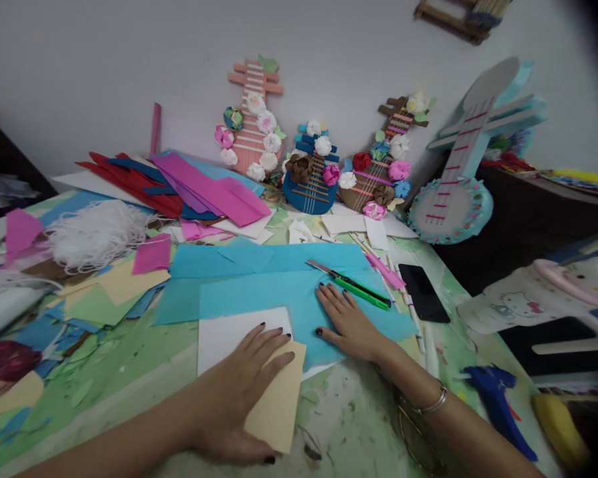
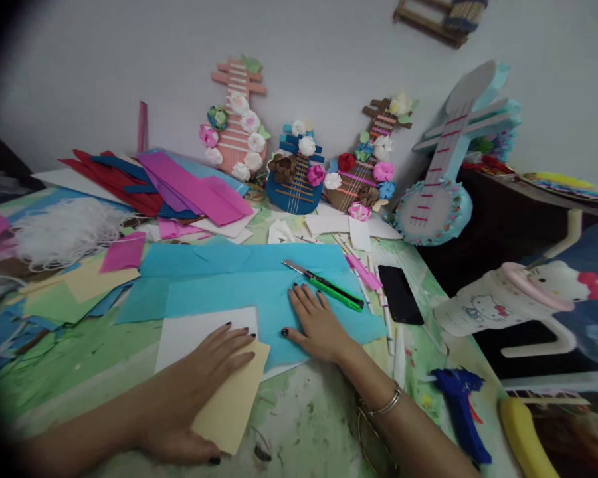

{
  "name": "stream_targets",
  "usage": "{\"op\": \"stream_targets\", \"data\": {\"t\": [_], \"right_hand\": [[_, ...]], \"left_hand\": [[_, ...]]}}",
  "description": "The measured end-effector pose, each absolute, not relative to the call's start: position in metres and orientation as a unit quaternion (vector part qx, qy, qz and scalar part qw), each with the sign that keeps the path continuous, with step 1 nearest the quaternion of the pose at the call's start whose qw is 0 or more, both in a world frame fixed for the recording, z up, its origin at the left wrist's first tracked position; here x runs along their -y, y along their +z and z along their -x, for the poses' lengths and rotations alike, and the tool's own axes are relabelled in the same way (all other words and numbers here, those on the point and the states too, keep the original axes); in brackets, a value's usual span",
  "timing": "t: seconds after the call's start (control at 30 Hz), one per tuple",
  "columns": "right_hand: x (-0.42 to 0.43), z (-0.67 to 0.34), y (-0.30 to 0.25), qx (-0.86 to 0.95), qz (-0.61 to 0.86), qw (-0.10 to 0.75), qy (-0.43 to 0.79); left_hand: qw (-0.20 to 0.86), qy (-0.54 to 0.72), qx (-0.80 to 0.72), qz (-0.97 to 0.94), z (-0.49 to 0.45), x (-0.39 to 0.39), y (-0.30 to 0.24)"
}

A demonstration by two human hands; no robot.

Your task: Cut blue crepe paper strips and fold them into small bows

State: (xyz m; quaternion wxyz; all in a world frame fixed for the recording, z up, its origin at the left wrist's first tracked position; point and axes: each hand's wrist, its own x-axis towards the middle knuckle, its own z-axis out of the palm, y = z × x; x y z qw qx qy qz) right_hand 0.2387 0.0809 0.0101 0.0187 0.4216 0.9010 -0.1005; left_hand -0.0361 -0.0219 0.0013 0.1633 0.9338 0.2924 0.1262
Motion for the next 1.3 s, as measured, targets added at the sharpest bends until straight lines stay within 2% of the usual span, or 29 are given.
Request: {"op": "stream_targets", "data": {"t": [0.2,0.37,0.57,0.73,1.1,1.3], "right_hand": [[-0.091,-0.234,0.014,-0.884,-0.437,-0.066,-0.154],[-0.107,-0.214,0.014,-0.885,-0.434,-0.092,-0.140],[-0.113,-0.197,0.005,-0.896,-0.430,-0.032,-0.104],[-0.113,-0.193,0.000,-0.900,-0.428,-0.021,-0.079],[-0.098,-0.183,0.011,-0.882,-0.465,-0.022,-0.075],[-0.129,-0.186,0.031,-0.859,-0.500,-0.081,-0.074]], "left_hand": [[0.169,0.131,-0.309,-0.927,0.032,0.023,0.000],[0.182,0.110,-0.315,-0.925,0.029,0.024,0.006],[0.201,0.093,-0.295,-0.929,0.030,0.029,0.016],[0.197,0.112,-0.273,-0.935,0.033,0.028,0.015],[0.221,0.107,-0.205,-0.948,0.048,0.016,0.021],[0.232,0.087,-0.209,-0.946,0.050,0.015,0.021]]}}
